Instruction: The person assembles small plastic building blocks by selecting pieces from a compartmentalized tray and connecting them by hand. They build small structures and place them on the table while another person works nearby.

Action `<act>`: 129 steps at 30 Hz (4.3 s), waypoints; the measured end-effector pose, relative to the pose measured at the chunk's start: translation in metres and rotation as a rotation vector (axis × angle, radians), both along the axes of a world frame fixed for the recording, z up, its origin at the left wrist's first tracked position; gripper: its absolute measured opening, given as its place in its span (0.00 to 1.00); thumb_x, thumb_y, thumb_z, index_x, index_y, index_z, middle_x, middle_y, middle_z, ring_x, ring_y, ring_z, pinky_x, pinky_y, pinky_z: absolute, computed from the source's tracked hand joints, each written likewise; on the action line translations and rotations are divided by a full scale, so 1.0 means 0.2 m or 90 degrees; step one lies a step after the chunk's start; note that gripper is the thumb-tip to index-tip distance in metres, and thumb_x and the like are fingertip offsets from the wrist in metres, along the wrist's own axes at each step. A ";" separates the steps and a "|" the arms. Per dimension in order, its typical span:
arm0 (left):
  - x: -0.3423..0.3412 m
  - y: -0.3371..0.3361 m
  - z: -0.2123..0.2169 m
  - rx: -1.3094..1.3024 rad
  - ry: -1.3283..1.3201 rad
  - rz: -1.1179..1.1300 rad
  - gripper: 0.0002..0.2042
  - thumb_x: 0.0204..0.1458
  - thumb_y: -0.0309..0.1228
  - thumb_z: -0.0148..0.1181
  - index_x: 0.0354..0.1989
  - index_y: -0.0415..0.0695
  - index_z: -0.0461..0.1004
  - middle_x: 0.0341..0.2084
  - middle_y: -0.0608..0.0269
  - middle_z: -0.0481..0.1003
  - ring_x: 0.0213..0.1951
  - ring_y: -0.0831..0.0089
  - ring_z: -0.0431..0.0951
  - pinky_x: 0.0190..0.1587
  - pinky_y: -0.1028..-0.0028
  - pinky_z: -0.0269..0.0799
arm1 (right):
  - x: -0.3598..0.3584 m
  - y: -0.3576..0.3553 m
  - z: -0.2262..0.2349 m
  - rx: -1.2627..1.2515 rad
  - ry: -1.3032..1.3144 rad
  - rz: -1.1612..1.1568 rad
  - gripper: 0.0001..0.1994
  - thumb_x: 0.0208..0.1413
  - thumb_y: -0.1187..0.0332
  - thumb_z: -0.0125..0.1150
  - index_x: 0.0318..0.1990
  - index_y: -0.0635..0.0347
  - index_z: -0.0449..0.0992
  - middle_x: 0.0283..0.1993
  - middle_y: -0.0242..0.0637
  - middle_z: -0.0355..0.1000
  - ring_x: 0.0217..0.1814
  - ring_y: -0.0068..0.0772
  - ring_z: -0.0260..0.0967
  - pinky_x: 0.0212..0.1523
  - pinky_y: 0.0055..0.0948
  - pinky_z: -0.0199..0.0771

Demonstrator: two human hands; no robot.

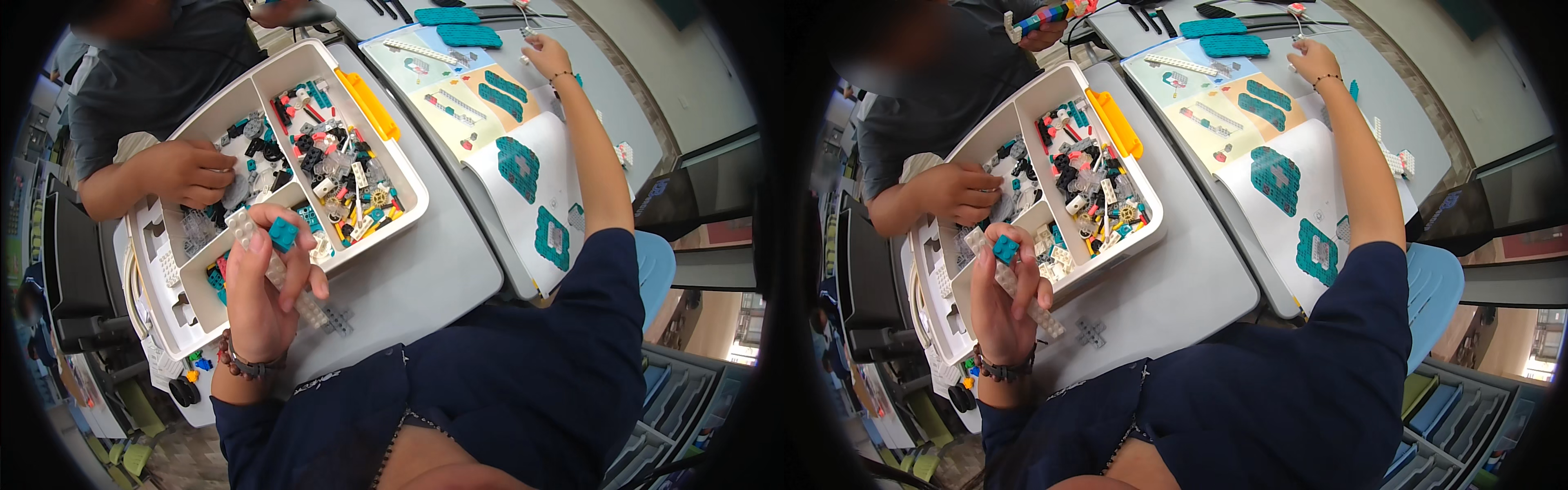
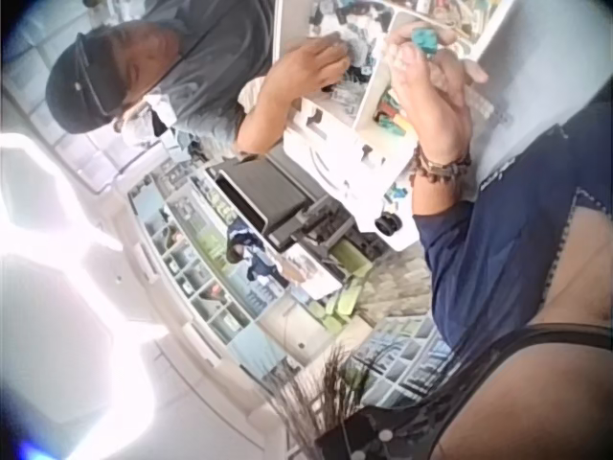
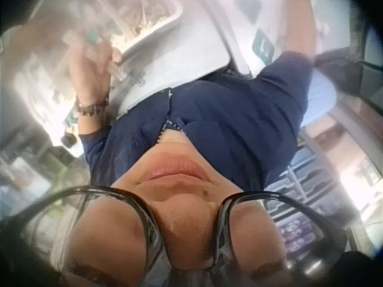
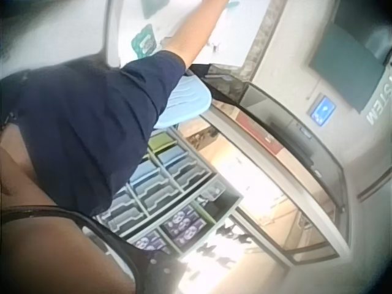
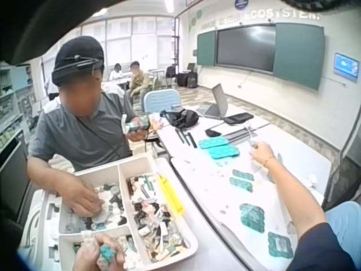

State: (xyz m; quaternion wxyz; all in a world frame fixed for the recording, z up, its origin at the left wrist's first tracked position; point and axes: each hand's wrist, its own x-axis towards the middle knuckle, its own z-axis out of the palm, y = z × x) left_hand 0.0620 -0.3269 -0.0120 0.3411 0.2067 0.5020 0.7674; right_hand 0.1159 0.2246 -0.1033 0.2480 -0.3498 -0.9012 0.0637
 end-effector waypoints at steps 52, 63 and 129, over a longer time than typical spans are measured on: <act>0.04 -0.86 -0.28 0.250 -0.133 0.121 0.10 0.50 0.31 0.51 0.28 0.42 0.55 0.22 0.66 0.56 0.11 0.84 0.57 0.20 0.77 0.69 | -0.43 -2.43 0.28 0.088 -0.383 0.842 0.07 0.36 0.75 0.56 0.27 0.63 0.75 0.28 0.42 0.72 0.32 0.38 0.72 0.27 0.35 0.72; 0.03 -0.69 -0.20 0.256 -0.106 0.091 0.11 0.59 0.39 0.35 0.29 0.46 0.53 0.19 0.70 0.54 0.16 0.80 0.58 0.27 0.73 0.68 | -0.04 -2.13 0.52 -0.583 -0.030 0.869 0.12 0.44 0.69 0.61 0.39 0.61 0.73 0.28 0.35 0.69 0.30 0.29 0.71 0.33 0.24 0.71; -0.08 0.02 0.14 -0.244 0.915 0.048 0.16 0.46 0.35 0.55 0.39 0.37 0.68 0.31 0.54 0.71 0.31 0.61 0.69 0.33 0.70 0.63 | 0.07 -1.97 0.49 -0.772 0.427 0.808 0.15 0.51 0.79 0.51 0.43 0.59 0.54 0.40 0.40 0.64 0.39 0.22 0.63 0.40 0.22 0.66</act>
